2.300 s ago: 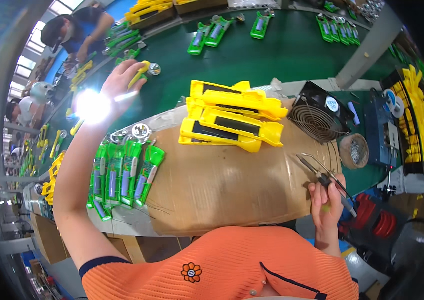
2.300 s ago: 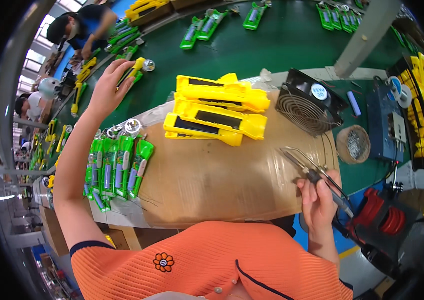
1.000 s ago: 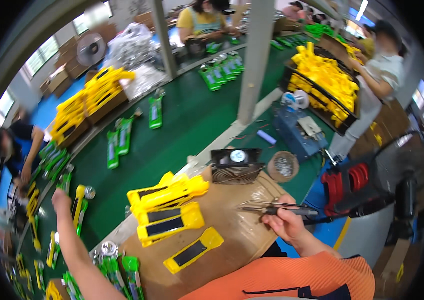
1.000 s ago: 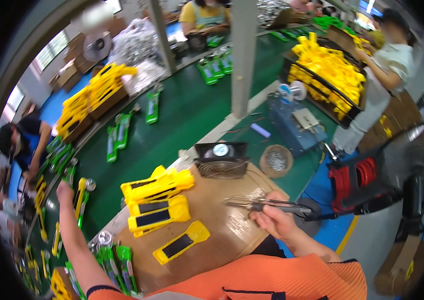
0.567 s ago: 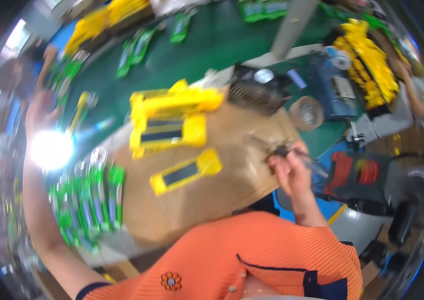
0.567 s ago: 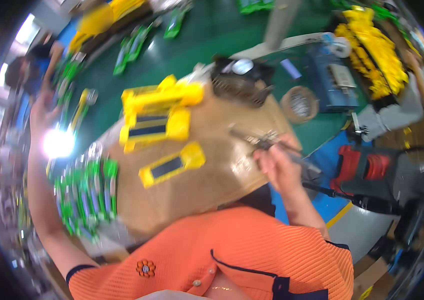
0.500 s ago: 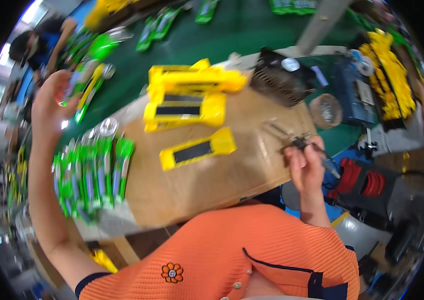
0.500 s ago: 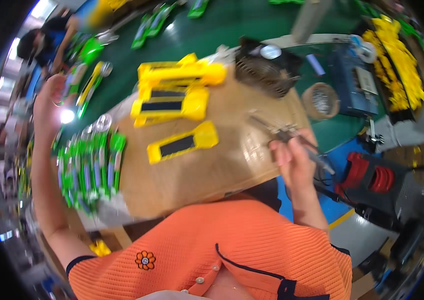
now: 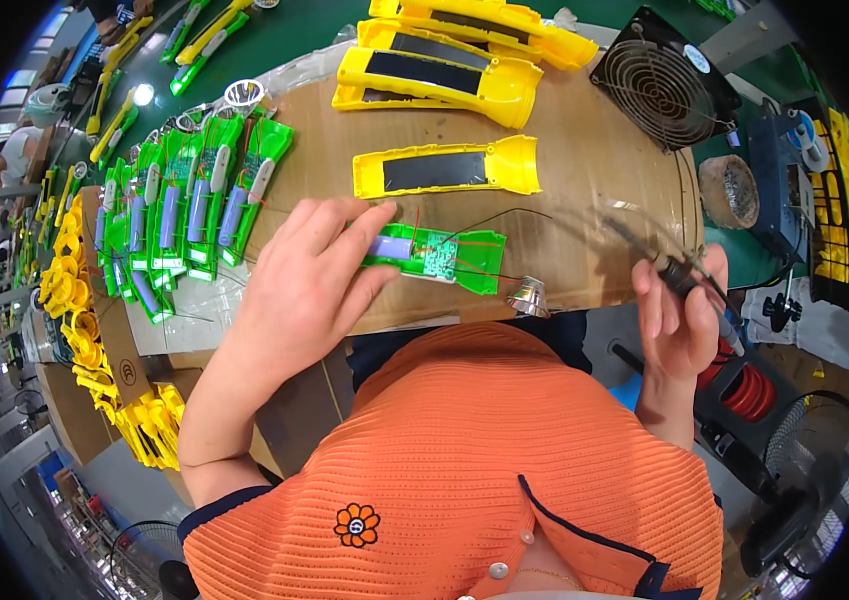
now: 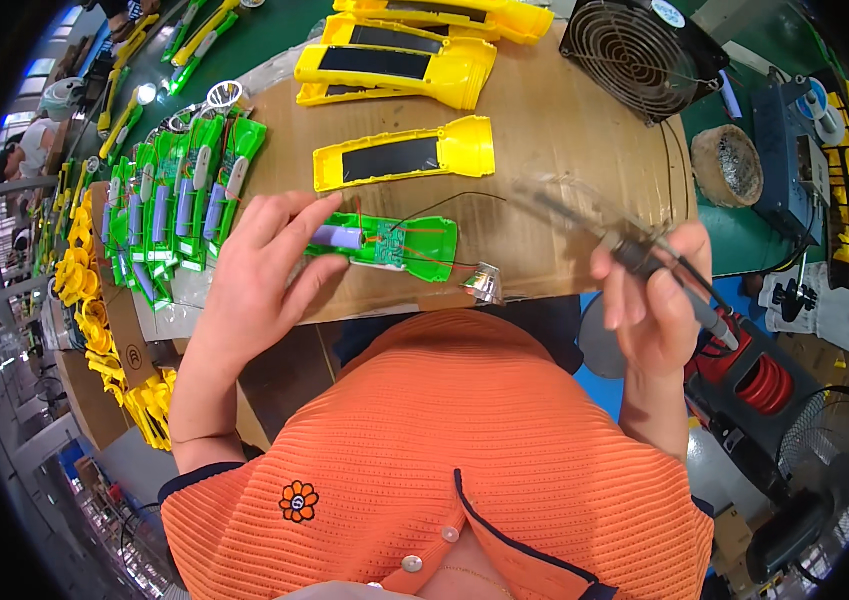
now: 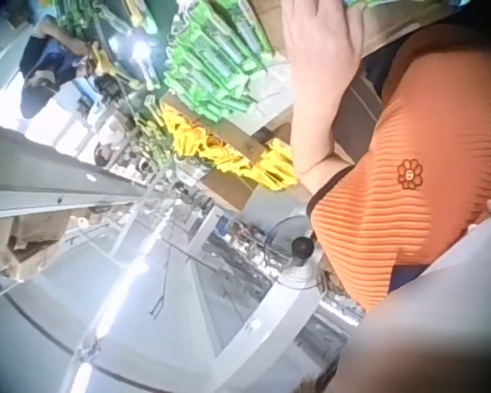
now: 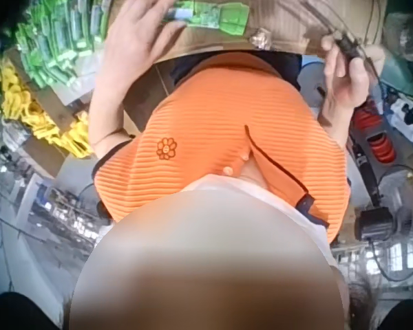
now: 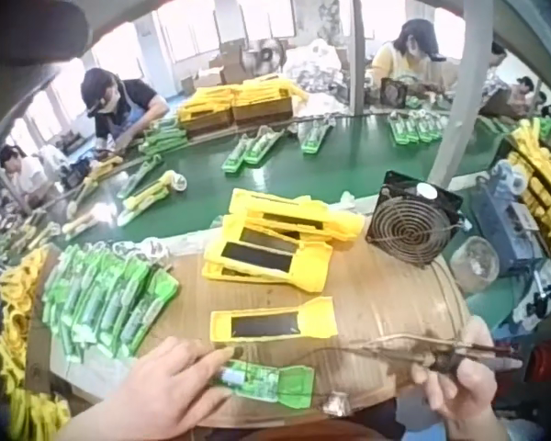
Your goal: Soldering internal wiring to circuit boards inside flashlight housings on a factory assembly line.
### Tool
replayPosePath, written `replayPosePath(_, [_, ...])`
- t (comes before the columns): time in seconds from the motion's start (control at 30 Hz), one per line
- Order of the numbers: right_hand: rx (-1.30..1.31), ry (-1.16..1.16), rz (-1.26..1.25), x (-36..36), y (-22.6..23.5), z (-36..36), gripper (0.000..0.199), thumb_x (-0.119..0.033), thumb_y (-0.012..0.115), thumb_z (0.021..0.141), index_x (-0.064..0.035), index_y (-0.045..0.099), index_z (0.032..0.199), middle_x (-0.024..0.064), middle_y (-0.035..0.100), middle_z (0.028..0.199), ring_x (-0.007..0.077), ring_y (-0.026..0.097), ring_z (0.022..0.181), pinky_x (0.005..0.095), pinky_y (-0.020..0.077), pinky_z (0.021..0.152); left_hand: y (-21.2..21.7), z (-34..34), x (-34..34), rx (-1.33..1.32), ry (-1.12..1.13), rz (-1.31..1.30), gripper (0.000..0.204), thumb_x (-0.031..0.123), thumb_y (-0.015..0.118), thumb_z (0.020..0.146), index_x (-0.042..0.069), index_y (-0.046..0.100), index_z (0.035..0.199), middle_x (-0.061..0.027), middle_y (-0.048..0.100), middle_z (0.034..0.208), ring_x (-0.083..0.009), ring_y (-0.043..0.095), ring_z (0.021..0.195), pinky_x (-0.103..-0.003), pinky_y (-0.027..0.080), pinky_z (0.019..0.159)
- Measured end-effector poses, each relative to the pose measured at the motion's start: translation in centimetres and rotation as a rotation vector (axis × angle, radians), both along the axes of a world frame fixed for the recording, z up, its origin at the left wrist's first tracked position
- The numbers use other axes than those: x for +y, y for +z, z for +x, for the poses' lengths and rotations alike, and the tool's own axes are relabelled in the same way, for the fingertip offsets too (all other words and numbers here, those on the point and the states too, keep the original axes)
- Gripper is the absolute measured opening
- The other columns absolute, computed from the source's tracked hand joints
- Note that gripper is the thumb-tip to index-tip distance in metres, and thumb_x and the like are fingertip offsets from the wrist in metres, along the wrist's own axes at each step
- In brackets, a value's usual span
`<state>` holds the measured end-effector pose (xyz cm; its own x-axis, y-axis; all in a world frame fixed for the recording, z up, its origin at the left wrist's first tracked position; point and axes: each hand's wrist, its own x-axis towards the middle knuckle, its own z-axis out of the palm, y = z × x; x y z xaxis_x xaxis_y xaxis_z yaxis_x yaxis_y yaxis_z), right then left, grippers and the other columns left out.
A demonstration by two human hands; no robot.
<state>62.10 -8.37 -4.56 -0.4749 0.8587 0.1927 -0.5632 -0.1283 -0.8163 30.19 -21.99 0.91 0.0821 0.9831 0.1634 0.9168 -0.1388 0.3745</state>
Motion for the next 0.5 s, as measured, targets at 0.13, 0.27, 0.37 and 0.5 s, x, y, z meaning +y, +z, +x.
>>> replayPosePath(0.13, [-0.21, 0.083, -0.062, -2.3, 0.9, -1.5, 0.028, -0.018, 0.063, 0.091, -0.0078, 0.041, 0.103, -0.0003, 0.045, 0.054, 0.0121, 0.045, 0.042, 0.0369, 0.055, 0.074, -1.4, 1.1, 0.6, -0.087, 0.04, 0.043, 0.031, 0.007, 0.07, 0.085, 0.004, 0.067, 0.116, -0.0114, 0.061, 0.104, -0.0289, 0.06, 0.089, -0.038, 0.05, 0.076])
replayPosePath(0.27, [-0.207, 0.158, -0.134, -2.4, 0.8, -2.8, 0.02, -0.005, 0.059, 0.09, -0.0019, 0.042, 0.099, 0.0076, 0.052, 0.063, 0.0139, 0.053, 0.05, 0.0309, 0.0534, 0.058, -2.2, 1.2, 0.9, -0.34, 0.025, 0.004, 0.026, 0.003, 0.07, 0.084, 0.007, 0.07, 0.109, -0.0106, 0.061, 0.099, -0.0267, 0.06, 0.083, -0.035, 0.05, 0.072])
replayPosePath(0.37, [-0.211, 0.184, -0.123, -2.2, 0.6, -3.4, 0.018, -0.002, 0.058, 0.09, -0.0018, 0.042, 0.098, 0.0077, 0.054, 0.064, 0.013, 0.054, 0.052, 0.0283, 0.0501, 0.054, -2.5, 1.3, 0.7, -0.5, 0.023, -0.017, 0.023, 0.0, 0.073, 0.079, 0.007, 0.071, 0.101, -0.009, 0.061, 0.096, -0.024, 0.06, 0.08, -0.033, 0.05, 0.069])
replayPosePath(0.5, [-0.329, 0.213, -0.155, -1.9, 0.7, -3.6, 0.018, 0.001, 0.06, 0.089, -0.002, 0.044, 0.097, 0.009, 0.059, 0.067, 0.0119, 0.057, 0.055, 0.0241, 0.0452, 0.052, -2.9, 1.8, 0.7, -0.33, 0.039, 0.042, 0.021, -0.004, 0.074, 0.074, 0.004, 0.067, 0.092, -0.0092, 0.061, 0.094, -0.0234, 0.061, 0.081, -0.032, 0.05, 0.068])
